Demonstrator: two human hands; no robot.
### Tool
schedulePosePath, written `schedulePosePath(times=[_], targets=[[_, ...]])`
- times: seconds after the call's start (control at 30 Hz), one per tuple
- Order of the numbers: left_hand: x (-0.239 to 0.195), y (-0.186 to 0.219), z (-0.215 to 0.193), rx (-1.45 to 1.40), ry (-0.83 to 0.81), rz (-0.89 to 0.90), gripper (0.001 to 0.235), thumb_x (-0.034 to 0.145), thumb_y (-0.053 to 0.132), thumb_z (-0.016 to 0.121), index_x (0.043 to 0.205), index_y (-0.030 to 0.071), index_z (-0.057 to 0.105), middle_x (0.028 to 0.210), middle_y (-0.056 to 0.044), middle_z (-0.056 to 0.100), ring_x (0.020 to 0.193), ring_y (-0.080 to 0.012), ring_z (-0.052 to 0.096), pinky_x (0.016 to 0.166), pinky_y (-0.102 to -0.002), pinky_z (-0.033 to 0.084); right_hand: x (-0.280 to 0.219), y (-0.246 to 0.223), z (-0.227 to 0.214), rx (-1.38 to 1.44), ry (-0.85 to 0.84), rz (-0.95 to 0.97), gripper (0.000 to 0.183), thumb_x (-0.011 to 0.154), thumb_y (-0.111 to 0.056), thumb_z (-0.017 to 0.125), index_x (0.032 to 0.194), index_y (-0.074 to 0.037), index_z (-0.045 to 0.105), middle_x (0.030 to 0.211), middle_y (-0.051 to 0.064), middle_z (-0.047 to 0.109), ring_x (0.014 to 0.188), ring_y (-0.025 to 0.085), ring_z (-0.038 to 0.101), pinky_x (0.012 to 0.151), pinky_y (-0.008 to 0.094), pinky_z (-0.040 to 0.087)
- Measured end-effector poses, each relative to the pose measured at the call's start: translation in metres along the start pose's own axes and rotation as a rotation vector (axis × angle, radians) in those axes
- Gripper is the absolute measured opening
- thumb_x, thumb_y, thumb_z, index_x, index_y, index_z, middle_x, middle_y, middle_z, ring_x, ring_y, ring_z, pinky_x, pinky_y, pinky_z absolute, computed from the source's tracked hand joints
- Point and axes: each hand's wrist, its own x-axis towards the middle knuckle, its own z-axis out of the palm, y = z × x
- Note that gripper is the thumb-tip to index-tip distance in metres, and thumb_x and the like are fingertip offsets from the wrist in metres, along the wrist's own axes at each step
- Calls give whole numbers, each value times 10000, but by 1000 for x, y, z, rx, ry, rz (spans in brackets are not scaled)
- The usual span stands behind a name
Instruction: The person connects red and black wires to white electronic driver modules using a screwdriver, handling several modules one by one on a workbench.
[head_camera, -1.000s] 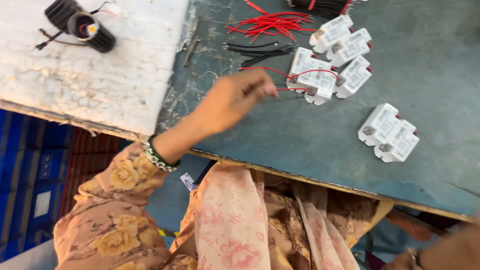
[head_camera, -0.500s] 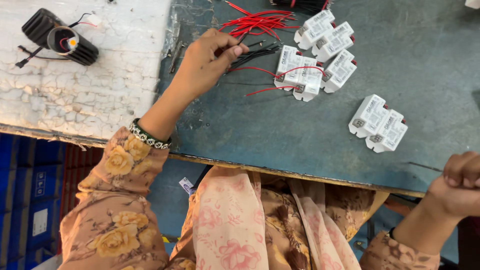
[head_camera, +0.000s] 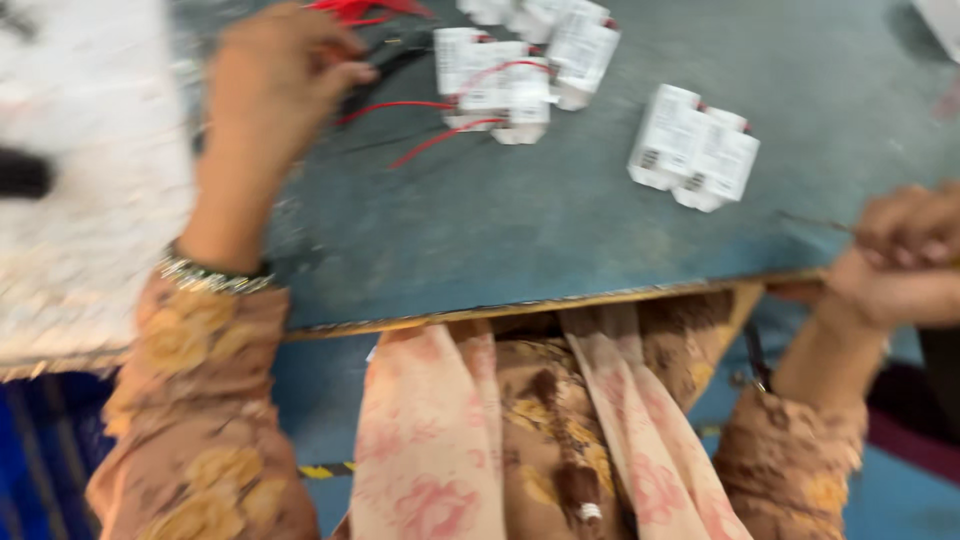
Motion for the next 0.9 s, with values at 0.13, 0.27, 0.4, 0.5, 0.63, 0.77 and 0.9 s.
schedulePosePath(times=[0.13, 0.27, 0.4, 0.5, 0.63, 0.77, 0.9], targets=[[3, -2, 16, -55, -15, -95, 196, 899, 213, 855, 1013, 90, 753, 935, -52, 740, 859, -272, 709, 754, -401, 523, -1, 1, -9, -223, -170, 24, 409, 1047, -248, 411, 686, -153, 242, 586, 10, 224, 455, 68, 190, 456, 219, 123], [12, 0, 29, 3, 5, -59, 243, 881, 259, 887, 980, 92, 741, 927, -50, 734, 890, -284, 698, 736, -418, 527, 3, 0, 0, -215, -121, -9, 354, 1047, -228, 403, 728, -170, 261, 596, -2, 218, 454, 78, 199, 438, 212, 141], [16, 1, 37, 190, 66, 2, 404, 688, 377, 912, 929, 94, 753, 943, -98, 708, 894, -317, 682, 670, -438, 527, -1, -2, -4, -165, -52, -9, 315, 1066, -220, 400, 775, -157, 296, 597, -1, 229, 464, 96, 212, 464, 235, 172], [20, 1, 44, 252, -24, -74, 252, 735, 358, 894, 840, 162, 774, 884, -78, 697, 856, -313, 698, 627, -458, 519, -4, 2, -17, -102, -15, 4, 318, 1092, -218, 409, 801, -131, 317, 606, 14, 237, 503, 121, 222, 476, 247, 169], [18, 2, 44, 290, -134, -99, 155, 789, 282, 835, 800, 152, 750, 864, -73, 702, 800, -300, 709, 638, -456, 535, 0, 6, -26, -56, -6, 12, 325, 1115, -232, 414, 822, -121, 327, 619, 21, 245, 516, 128, 228, 481, 252, 170], [21, 3, 35, 169, -187, -97, 157, 855, 278, 801, 873, 133, 744, 863, -79, 727, 802, -310, 709, 649, -468, 534, 1, 5, -24, -85, -34, 8, 367, 1104, -304, 428, 808, -124, 306, 616, 17, 238, 504, 116, 220, 466, 246, 163], [18, -4, 18, -18, -171, -131, 208, 963, 268, 807, 1008, 83, 724, 914, -76, 771, 838, -285, 717, 673, -441, 526, -4, 5, -24, -41, -52, -6, 466, 1110, -412, 433, 784, -116, 280, 632, 24, 244, 519, 120, 229, 468, 244, 172]])
